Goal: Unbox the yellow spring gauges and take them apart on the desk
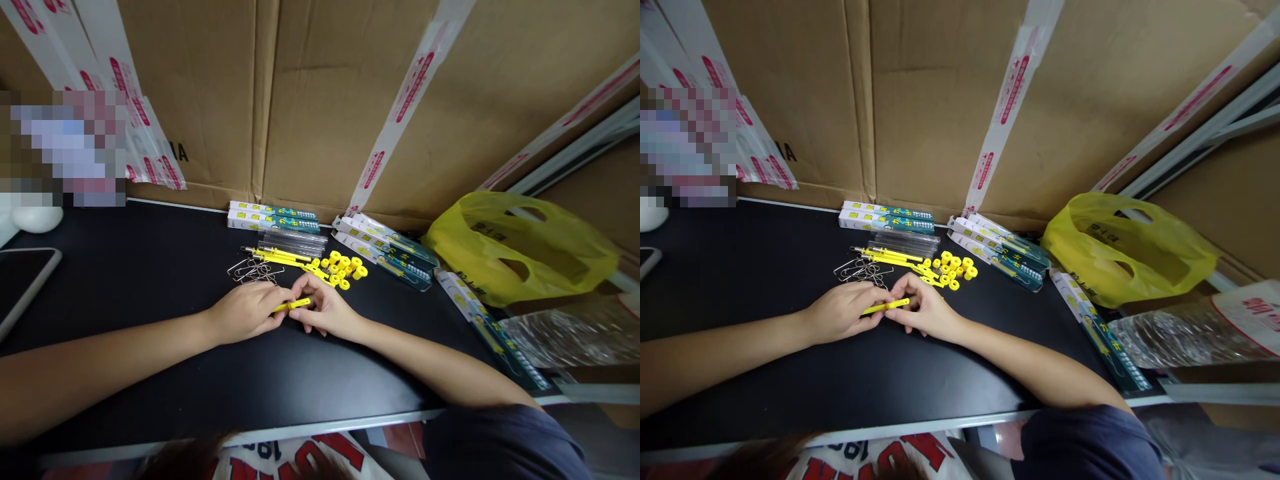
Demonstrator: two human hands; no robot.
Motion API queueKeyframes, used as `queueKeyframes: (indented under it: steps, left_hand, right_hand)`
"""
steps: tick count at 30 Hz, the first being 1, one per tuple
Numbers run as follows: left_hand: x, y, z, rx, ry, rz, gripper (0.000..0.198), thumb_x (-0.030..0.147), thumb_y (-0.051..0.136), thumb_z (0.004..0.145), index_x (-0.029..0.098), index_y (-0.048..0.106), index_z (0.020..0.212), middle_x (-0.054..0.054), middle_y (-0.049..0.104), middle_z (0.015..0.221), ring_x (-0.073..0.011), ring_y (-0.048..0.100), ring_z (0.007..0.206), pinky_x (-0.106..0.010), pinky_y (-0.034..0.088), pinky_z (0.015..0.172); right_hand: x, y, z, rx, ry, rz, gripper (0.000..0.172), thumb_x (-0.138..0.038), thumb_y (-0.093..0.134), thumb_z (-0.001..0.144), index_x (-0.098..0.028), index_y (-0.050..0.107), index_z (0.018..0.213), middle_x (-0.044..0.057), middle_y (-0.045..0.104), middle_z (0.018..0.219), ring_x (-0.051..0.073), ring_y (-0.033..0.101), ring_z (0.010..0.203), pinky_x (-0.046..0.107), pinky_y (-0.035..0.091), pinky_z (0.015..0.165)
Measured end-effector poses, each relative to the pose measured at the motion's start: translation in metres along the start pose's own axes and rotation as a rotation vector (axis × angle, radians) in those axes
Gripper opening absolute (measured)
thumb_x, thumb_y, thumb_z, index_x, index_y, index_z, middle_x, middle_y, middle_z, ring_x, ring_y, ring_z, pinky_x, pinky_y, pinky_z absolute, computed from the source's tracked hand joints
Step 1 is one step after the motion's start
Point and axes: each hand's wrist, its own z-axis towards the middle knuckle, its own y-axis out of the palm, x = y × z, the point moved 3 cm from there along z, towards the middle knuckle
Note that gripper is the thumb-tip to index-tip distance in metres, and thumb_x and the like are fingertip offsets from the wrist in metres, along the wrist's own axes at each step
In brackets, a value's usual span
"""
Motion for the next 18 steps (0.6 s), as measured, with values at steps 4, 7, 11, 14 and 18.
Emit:
queueKeyframes:
  steps: [4, 7, 11, 14, 18]
  left_hand:
    - [0.0, 0.001, -0.001, -0.014, 0.051, 0.038, 0.019, 0.019, 0.044, 0.09, 0.016, 0.05, 0.107, -0.004, 0.064, 0.084, -0.0158, 0.06, 0.073, -0.026, 0.047, 0.066]
    - [0.0, 0.001, -0.001, 0.004, 0.049, 0.041, 0.021, 0.019, 0.043, 0.09, 0.016, 0.049, 0.11, -0.003, 0.064, 0.084, -0.0157, 0.06, 0.072, -0.026, 0.047, 0.065]
    - [0.0, 0.001, -0.001, 0.013, 0.025, 0.011, 0.022, 0.018, 0.044, 0.09, 0.017, 0.048, 0.111, -0.002, 0.065, 0.086, -0.0149, 0.061, 0.074, -0.025, 0.047, 0.067]
    - [-0.001, 0.0, -0.001, 0.002, -0.002, -0.012, 0.022, 0.019, 0.044, 0.09, 0.018, 0.049, 0.112, -0.002, 0.065, 0.089, -0.0146, 0.062, 0.077, -0.025, 0.047, 0.07]
    - [-0.001, -0.001, 0.0, -0.004, -0.035, -0.02, 0.027, 0.019, 0.044, 0.09, 0.017, 0.048, 0.116, -0.003, 0.065, 0.088, -0.0145, 0.062, 0.078, -0.024, 0.048, 0.071]
  right_hand:
    - [0.0, 0.001, -0.001, -0.007, 0.005, -0.031, 0.03, -0.029, 0.07, 0.076, -0.018, 0.045, 0.088, -0.008, 0.053, 0.062, 0.002, 0.049, 0.04, 0.008, 0.033, 0.029]
    - [-0.002, 0.001, -0.001, 0.001, -0.011, -0.032, 0.031, -0.031, 0.07, 0.076, -0.019, 0.044, 0.087, -0.008, 0.054, 0.064, 0.002, 0.049, 0.04, 0.008, 0.034, 0.03]
    - [-0.006, -0.001, 0.0, 0.016, -0.048, -0.025, 0.028, -0.031, 0.068, 0.078, -0.019, 0.045, 0.087, -0.006, 0.053, 0.073, 0.001, 0.049, 0.041, 0.009, 0.036, 0.031]
    - [-0.011, -0.003, 0.0, 0.026, -0.068, -0.038, 0.026, -0.032, 0.067, 0.078, -0.018, 0.049, 0.091, -0.004, 0.052, 0.078, 0.001, 0.049, 0.043, 0.01, 0.037, 0.032]
    - [-0.019, -0.01, -0.001, 0.051, -0.086, -0.11, 0.022, -0.032, 0.065, 0.08, -0.016, 0.054, 0.091, -0.005, 0.052, 0.067, 0.002, 0.047, 0.042, 0.011, 0.036, 0.033]
